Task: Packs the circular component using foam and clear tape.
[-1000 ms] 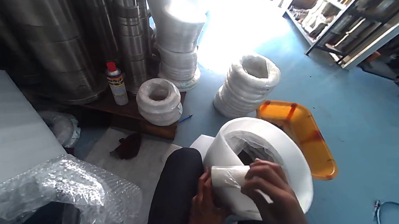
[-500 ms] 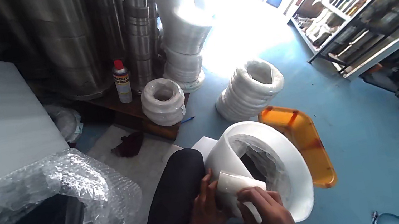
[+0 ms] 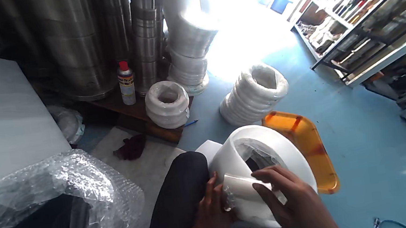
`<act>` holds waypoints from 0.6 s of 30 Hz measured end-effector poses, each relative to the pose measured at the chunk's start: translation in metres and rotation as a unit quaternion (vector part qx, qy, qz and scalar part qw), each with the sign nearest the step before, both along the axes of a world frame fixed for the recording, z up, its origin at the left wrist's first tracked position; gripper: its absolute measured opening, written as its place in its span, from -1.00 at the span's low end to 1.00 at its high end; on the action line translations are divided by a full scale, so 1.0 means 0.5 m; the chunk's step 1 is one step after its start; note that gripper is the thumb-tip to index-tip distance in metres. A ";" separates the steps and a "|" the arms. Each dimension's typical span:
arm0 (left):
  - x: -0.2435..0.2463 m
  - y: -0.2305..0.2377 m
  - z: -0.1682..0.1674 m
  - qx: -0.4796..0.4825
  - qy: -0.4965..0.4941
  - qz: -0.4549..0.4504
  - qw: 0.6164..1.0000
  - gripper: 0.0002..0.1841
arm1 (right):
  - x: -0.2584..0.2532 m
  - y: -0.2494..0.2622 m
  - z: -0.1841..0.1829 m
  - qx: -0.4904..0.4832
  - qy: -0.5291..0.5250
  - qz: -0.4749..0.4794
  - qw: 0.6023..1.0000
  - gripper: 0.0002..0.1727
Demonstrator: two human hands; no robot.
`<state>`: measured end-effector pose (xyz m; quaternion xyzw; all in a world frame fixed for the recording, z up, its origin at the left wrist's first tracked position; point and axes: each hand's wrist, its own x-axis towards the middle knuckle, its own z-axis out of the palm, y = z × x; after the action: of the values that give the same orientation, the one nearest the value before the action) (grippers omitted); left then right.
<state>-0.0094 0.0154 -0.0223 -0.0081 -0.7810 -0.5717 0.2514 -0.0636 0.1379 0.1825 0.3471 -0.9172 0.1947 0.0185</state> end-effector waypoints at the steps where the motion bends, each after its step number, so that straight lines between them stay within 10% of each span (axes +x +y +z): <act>1: 0.000 -0.001 0.000 -0.005 -0.002 -0.001 1.000 -0.16 | -0.019 0.001 0.009 0.079 -0.014 -0.002 0.997 -0.64; 9: 0.006 0.001 -0.002 0.013 -0.005 0.001 1.000 -0.12 | -0.077 -0.102 0.038 0.454 -0.197 0.079 0.865 -0.37; 18: 0.019 0.009 0.032 0.071 -0.105 0.023 0.992 0.01 | -0.159 -0.192 0.143 0.262 -0.159 0.230 0.924 -0.37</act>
<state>0.0003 0.0201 -0.0065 0.0877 -0.7607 -0.6171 0.1810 -0.1430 0.0420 0.2541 0.5060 -0.8211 -0.0007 -0.2642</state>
